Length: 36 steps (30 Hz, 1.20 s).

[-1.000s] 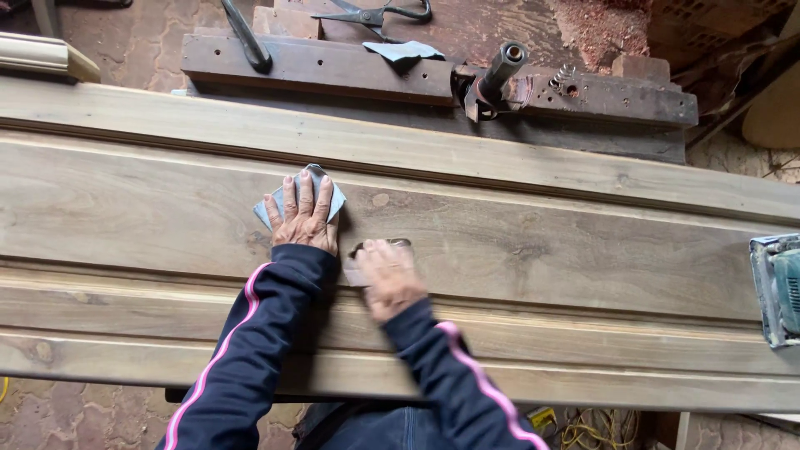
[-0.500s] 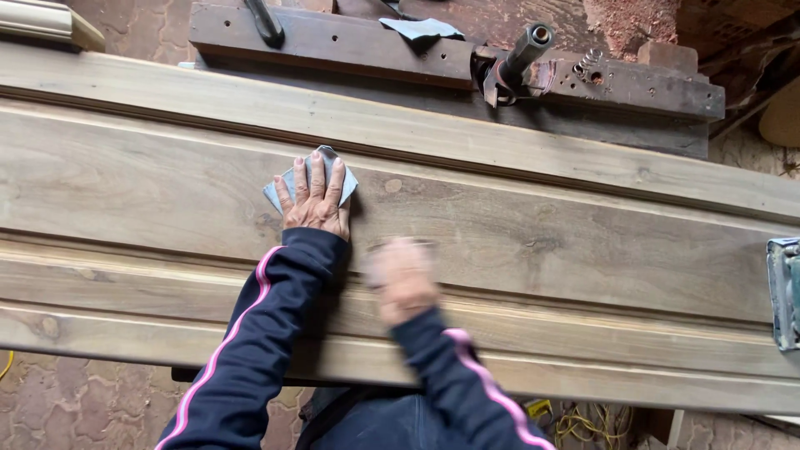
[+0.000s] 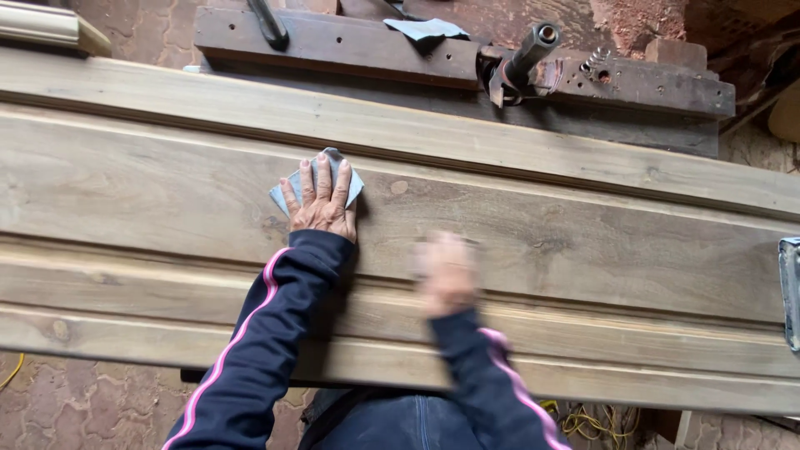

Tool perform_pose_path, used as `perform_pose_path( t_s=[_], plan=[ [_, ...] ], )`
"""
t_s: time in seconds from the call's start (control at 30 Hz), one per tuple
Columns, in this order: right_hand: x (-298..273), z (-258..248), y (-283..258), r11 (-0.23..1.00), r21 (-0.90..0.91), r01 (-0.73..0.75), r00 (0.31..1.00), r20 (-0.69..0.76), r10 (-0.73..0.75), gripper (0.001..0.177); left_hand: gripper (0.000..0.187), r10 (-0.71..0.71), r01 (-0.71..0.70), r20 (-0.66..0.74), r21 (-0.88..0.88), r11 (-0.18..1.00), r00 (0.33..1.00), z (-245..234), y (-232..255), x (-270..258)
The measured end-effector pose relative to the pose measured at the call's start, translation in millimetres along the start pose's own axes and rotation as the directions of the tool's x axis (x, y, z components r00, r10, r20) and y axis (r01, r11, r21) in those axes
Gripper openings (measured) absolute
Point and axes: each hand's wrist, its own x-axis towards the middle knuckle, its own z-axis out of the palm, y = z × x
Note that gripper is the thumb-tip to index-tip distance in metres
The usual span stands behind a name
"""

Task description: Sanding a wooden door using both an electric sander and handheld sandpaper.

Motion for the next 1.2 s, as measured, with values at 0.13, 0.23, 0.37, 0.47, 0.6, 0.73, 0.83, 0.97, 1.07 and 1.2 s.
perform_pose_path(
  t_s=[0.13, 0.23, 0.37, 0.47, 0.6, 0.73, 0.83, 0.97, 1.07, 1.2],
  plan=[
    [38.0, -11.4, -92.0, 0.944, 0.038, 0.328, 0.941, 0.069, -0.33, 0.05, 0.066, 0.05, -0.05, 0.03, -0.016, 0.999, 0.998, 4.6, -10.5, -2.6],
    [28.1, -72.3, 2.4, 0.951, -0.195, 0.238, 0.964, -0.069, -0.256, 0.04, 0.068, 0.168, -0.171, 0.115, 0.018, 0.985, 0.979, 2.3, -44.9, -6.8],
    [-50.0, -127.0, 178.7, 0.976, -0.216, -0.021, 0.999, -0.038, 0.013, 0.033, 0.067, 0.188, -0.195, 0.163, 0.027, 0.98, 0.968, -27.6, -61.7, -21.0],
    [-60.3, -82.2, 170.0, 0.906, -0.406, -0.124, 0.985, -0.163, 0.062, 0.033, 0.065, 0.19, -0.189, 0.08, -0.023, 0.982, 0.979, -29.5, -56.8, -18.7],
    [-25.8, -21.3, -3.1, 0.999, -0.02, -0.031, 0.998, -0.047, 0.03, 0.057, 0.066, 0.201, -0.201, 0.066, -0.013, 0.98, 0.977, -23.7, -60.0, -24.1],
    [-27.2, -39.7, -11.9, 0.992, 0.041, 0.119, 0.992, 0.022, -0.12, 0.056, 0.065, 0.229, -0.232, 0.069, 0.035, 0.972, 0.971, -20.6, -71.6, -24.2],
    [-91.6, -90.4, 190.8, 0.836, -0.545, -0.063, 0.995, 0.035, 0.098, 0.051, 0.069, 0.221, -0.242, 0.151, 0.14, 0.96, 0.963, -12.9, -64.0, -25.7],
    [-115.5, -199.7, 373.9, 0.913, -0.318, -0.256, 0.949, -0.264, 0.174, 0.037, 0.084, 0.471, -0.457, 0.168, -0.113, 0.882, 0.866, 41.8, 65.2, -41.8],
    [-97.1, -229.7, 399.0, 0.892, -0.231, -0.389, 0.908, -0.261, 0.328, 0.036, 0.065, 0.697, -0.643, 0.103, -0.31, 0.701, 0.71, 69.4, 248.4, -33.6],
    [-79.3, -229.3, 390.0, 0.859, -0.244, -0.451, 0.88, -0.285, 0.381, 0.04, 0.067, 0.878, -0.828, 0.086, -0.302, 0.473, 0.47, 142.7, 431.0, -28.1]
  ],
)
